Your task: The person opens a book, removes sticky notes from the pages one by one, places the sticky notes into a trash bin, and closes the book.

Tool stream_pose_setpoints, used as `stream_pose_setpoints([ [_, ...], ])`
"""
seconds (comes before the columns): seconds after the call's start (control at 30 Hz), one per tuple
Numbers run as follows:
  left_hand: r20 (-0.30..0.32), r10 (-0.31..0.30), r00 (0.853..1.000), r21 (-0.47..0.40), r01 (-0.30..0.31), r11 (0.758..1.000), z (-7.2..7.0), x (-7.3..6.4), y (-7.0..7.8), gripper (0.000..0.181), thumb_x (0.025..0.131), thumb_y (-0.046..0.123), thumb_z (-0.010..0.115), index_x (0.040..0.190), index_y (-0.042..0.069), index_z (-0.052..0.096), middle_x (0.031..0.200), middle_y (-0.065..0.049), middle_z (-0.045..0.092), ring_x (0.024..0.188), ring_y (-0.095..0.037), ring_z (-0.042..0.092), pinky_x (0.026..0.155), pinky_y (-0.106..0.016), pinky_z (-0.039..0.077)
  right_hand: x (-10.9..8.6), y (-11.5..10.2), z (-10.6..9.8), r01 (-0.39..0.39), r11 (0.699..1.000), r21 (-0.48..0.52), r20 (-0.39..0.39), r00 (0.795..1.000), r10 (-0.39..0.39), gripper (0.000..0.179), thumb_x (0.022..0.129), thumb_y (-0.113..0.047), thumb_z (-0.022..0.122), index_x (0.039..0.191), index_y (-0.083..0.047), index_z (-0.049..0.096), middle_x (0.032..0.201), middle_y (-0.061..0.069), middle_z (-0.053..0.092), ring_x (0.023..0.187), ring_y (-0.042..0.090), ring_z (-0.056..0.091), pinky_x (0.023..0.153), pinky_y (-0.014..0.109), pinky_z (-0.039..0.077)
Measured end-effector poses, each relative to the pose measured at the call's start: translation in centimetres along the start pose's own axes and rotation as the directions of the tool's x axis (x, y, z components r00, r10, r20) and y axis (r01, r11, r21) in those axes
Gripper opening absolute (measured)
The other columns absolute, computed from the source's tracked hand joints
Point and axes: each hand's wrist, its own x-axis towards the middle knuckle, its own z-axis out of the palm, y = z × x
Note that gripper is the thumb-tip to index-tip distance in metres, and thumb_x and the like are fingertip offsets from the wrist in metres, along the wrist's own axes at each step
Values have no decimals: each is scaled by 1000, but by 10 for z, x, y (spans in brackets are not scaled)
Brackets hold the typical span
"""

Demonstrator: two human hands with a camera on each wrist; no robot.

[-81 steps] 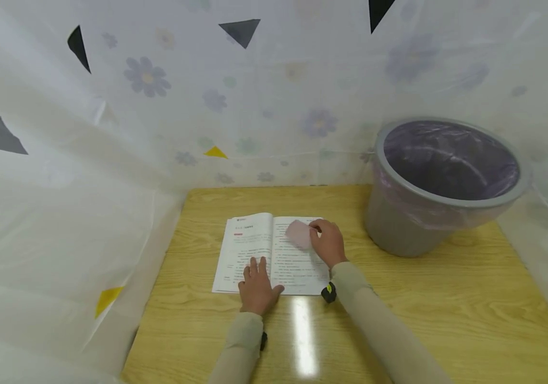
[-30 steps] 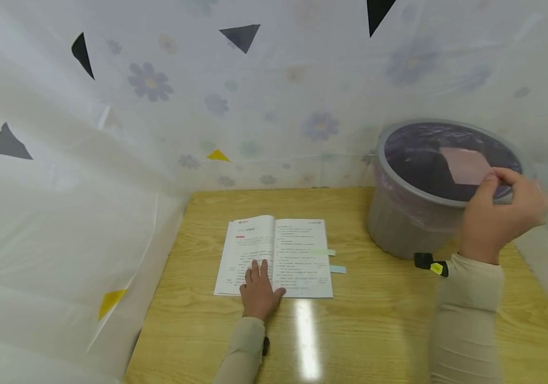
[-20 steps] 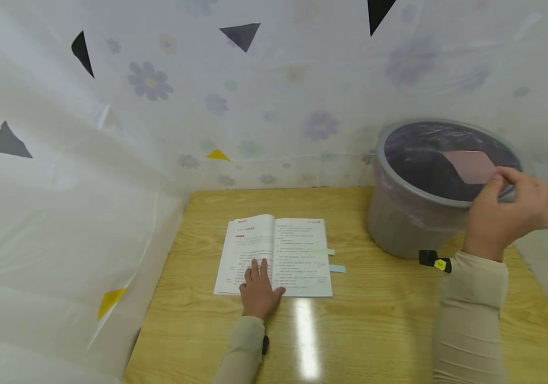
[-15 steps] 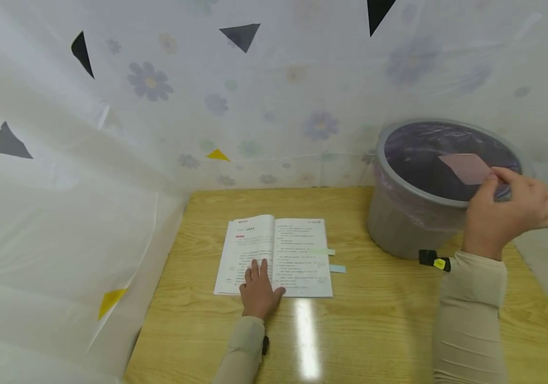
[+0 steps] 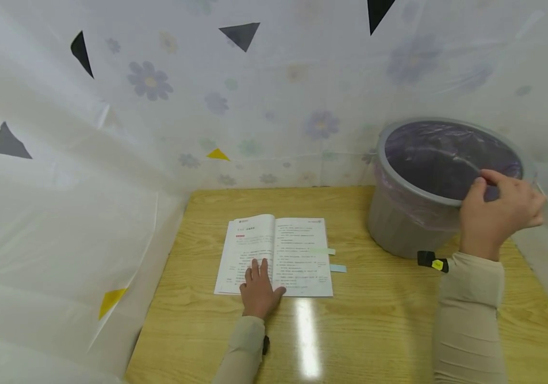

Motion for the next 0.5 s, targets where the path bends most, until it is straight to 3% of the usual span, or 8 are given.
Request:
stream_pose_setpoints([
  [0.2, 6, 1, 1000, 1, -1, 1000, 0, 0, 0, 95, 79, 48, 79, 155, 15, 32, 163, -16, 25, 146, -39, 31, 104, -62, 39, -3, 8, 2, 60, 997, 44, -32, 998, -59, 36, 102, -32, 50, 107, -8, 76, 113, 14, 65, 114, 6, 36, 108, 44, 10],
  [0.3, 11, -4, 1000, 3, 4, 1000, 0, 0, 0, 95, 79, 48, 79, 155, 15, 32, 164, -16, 25, 147, -39, 30, 105, -62, 39, -8, 4, 3, 127, 985, 118, -94, 989, -116, 33, 100, -28, 53, 101, -6, 77, 108, 10, 67, 108, -1, 34, 110, 39, 15],
  [0.37, 15, -8, 1000, 1, 8, 1000, 0, -1, 0, 95, 79, 48, 79, 155, 15, 32, 164, -16, 24, 147, -39, 30, 105, -62, 38, -12, -3, 2, 175, 965, 194, -155, 977, -146, 29, 98, -24, 57, 95, -3, 77, 101, 2, 67, 103, -4, 34, 109, 33, 21],
  [0.43, 16, -9, 1000, -6, 9, 1000, -1, 0, 0, 95, 79, 48, 79, 155, 15, 32, 164, -16, 25, 147, -39, 30, 105, -62, 38, -17, -12, 2, 243, 928, 281, -242, 954, -176, 26, 94, -18, 60, 89, 1, 77, 94, 2, 68, 97, -3, 36, 105, 30, 27],
  [0.5, 19, -9, 1000, -12, 9, 1000, -1, 0, 0, 95, 79, 48, 79, 155, 15, 32, 164, -16, 24, 147, -39, 29, 105, -63, 38, -24, -22, 2, 289, 891, 350, -303, 935, -184, 24, 89, -16, 61, 84, 3, 76, 89, -8, 66, 93, 1, 45, 108, 30, 26],
])
